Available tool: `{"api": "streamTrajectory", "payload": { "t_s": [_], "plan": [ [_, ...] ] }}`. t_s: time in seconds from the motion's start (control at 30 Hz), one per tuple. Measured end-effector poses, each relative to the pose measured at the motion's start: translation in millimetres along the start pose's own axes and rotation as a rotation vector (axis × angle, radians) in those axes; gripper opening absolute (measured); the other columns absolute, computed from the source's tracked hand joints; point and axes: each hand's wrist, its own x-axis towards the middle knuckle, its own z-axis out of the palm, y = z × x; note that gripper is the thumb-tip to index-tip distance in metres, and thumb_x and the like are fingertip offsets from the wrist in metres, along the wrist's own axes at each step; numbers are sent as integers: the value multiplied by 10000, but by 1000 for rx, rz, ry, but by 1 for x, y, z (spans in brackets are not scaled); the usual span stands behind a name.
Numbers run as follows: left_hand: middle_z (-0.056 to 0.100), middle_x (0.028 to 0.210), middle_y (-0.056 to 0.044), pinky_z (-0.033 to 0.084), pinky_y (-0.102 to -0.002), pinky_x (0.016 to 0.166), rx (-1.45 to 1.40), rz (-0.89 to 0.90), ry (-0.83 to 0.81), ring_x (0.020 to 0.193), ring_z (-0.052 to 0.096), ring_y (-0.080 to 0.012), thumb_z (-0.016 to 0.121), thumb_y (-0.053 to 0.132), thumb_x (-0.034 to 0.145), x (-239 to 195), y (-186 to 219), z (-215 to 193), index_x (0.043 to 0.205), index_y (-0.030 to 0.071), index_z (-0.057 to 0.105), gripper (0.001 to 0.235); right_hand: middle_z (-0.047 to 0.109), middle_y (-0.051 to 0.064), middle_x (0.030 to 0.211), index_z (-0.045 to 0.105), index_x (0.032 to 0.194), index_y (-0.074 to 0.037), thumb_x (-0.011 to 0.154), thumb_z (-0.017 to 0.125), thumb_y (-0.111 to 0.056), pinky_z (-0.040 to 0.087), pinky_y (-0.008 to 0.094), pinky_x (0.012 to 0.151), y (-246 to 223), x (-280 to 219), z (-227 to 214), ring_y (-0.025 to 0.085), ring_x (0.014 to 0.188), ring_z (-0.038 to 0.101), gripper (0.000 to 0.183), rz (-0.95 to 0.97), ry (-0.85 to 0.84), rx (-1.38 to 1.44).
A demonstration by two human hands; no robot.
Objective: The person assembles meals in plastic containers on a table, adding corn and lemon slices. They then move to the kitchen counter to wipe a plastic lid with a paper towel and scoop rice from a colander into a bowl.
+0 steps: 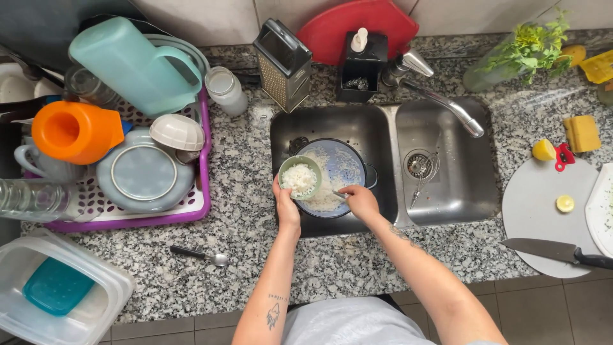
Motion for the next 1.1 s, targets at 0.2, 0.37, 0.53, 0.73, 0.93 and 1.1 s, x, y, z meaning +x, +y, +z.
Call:
{"api": "streamTrajectory", "payload": {
  "t_s": [0.2,0.37,0.53,0.73,0.93,1.1],
  "plan": [
    [168,1471,-190,399,-483,1000,53,-83,-56,1304,295,-405,327,210,883,3,14,-3,1428,211,236,552,665,130,1041,726,1030,-153,805,554,-28,427,397,919,-4,-11,-14,332,1091,571,310,24,108,110],
    [133,1460,-213,458,-501,963,38,-110,-64,1284,310,-439,342,210,878,10,-3,-7,1426,204,215,563,670,105,1002,722,1033,-152,818,572,-63,434,375,908,-22,-35,-46,291,1038,591,277,-27,189,89],
    [122,1470,-242,491,-477,909,-29,-173,-77,1237,355,-460,361,205,851,19,-31,-4,1428,195,236,591,667,80,1007,712,1037,-197,826,562,-64,431,388,923,-58,-72,-80,292,1046,584,291,-90,274,-25],
    [138,1460,-263,466,-490,939,-74,-176,-198,1226,355,-484,329,175,844,-5,3,25,1457,189,173,633,664,34,926,688,1063,-201,847,510,-6,505,384,766,-69,-90,-51,271,877,647,342,-466,439,-127],
    [130,1431,-291,463,-516,973,-66,-164,-292,1243,348,-495,336,155,874,0,4,19,1458,208,163,612,515,40,1024,580,1206,-198,802,476,24,430,327,643,-3,-60,-4,225,778,537,472,-861,761,-643],
    [128,1424,-309,450,-535,979,-37,-148,-302,1262,316,-510,331,139,882,0,3,11,1458,192,153,606,594,0,950,641,1154,-241,821,479,-3,477,320,662,-45,-97,-37,218,759,591,440,-680,666,-364]
  ]
}}
